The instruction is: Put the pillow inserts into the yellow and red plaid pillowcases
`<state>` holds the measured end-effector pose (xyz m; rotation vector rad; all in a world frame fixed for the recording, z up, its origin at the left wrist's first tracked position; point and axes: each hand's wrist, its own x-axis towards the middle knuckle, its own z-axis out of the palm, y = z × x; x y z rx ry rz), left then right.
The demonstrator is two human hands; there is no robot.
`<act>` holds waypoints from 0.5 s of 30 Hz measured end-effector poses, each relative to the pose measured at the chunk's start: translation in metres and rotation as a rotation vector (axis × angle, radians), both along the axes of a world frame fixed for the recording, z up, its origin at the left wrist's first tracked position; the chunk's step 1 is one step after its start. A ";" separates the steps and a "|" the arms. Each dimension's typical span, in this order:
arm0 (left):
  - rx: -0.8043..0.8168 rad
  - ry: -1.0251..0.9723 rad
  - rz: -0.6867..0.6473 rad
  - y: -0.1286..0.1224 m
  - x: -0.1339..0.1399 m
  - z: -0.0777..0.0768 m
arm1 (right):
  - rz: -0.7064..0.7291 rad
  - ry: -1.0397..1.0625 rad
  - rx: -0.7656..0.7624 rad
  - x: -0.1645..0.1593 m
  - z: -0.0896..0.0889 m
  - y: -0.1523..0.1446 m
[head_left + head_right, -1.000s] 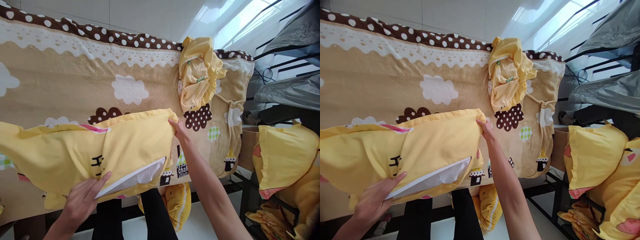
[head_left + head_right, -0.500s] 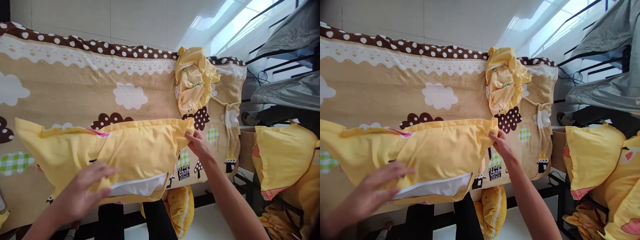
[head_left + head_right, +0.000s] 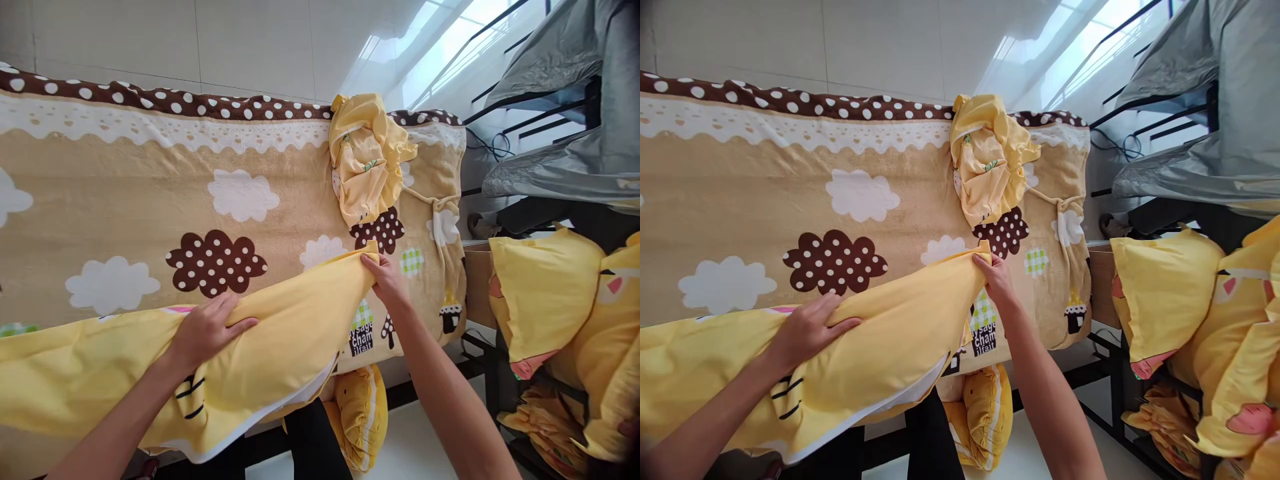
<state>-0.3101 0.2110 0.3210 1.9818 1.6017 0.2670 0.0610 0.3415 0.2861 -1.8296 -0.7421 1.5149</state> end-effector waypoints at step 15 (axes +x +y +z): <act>-0.016 0.142 0.185 0.023 -0.026 0.019 | -0.081 0.053 0.104 -0.013 0.027 -0.003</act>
